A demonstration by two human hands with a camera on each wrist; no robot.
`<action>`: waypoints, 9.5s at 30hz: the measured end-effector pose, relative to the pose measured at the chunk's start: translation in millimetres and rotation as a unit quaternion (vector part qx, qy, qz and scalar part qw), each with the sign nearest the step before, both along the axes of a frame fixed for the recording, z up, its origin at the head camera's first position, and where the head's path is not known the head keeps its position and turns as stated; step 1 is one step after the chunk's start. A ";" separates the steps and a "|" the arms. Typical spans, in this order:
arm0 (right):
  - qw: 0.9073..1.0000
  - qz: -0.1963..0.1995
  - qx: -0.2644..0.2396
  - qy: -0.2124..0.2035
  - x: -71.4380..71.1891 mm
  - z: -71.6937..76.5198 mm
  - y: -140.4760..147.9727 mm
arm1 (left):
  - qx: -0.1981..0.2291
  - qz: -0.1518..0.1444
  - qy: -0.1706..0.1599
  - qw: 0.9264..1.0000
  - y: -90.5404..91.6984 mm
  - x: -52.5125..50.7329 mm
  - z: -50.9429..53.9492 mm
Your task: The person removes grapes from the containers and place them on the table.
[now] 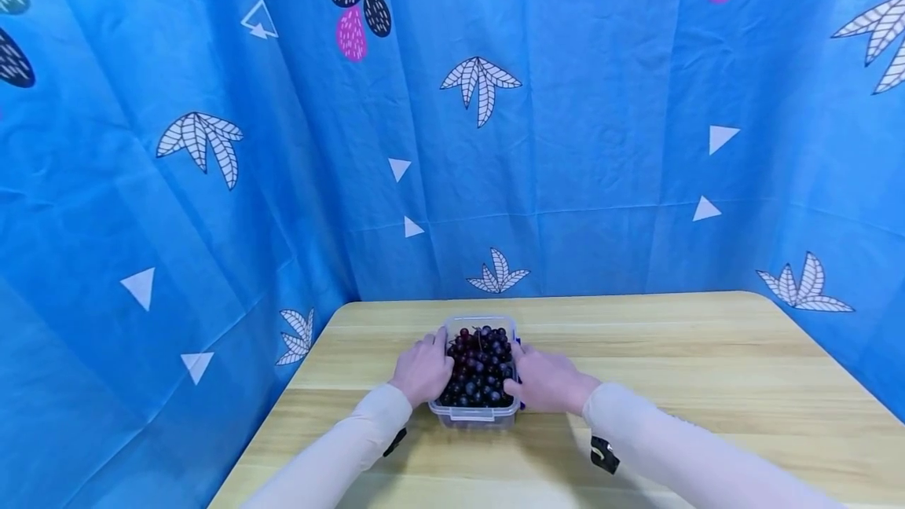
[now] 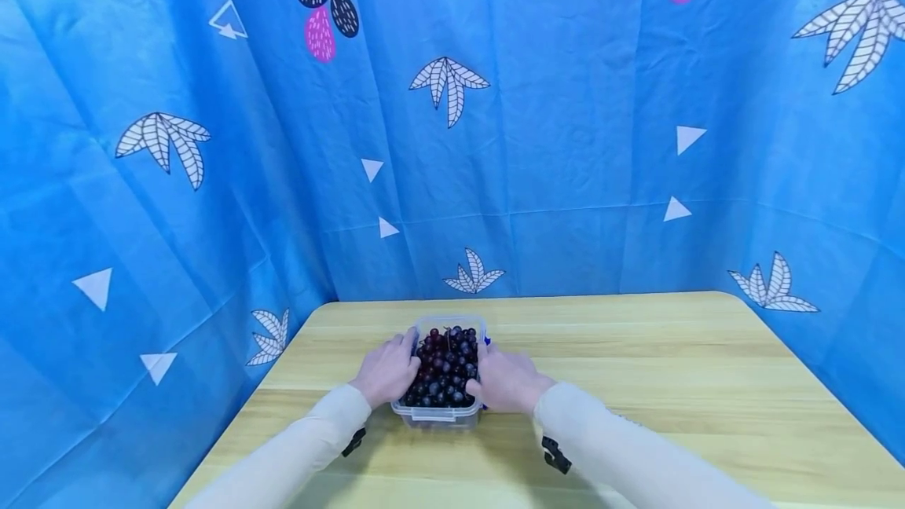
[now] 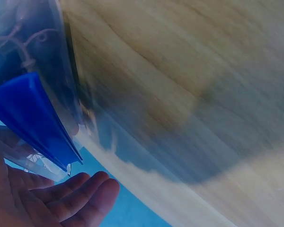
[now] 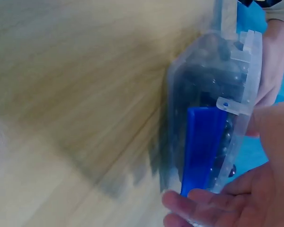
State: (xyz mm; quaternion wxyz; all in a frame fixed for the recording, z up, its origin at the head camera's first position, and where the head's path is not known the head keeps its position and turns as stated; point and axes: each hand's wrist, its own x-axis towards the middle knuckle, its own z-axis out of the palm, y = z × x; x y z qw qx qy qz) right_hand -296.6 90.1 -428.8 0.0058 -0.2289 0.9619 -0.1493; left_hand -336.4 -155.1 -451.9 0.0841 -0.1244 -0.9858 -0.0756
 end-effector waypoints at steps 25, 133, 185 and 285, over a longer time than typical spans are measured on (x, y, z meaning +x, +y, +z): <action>0.971 0.206 0.103 0.071 -15.3 51.8 -36.8 | 0.010 0.019 -0.010 1.000 3.2 0.7 0.1; 0.964 0.203 -0.157 -0.065 -33.4 90.3 6.7 | 0.049 0.001 -0.035 0.998 -0.6 3.2 -0.6; 0.939 0.077 -0.315 -0.114 -33.2 22.7 77.7 | 0.059 0.007 -0.047 0.997 -4.3 5.2 -2.0; 0.923 -0.129 -0.327 -0.160 -48.1 -22.8 52.8 | 0.069 0.015 -0.059 0.996 2.9 9.0 1.1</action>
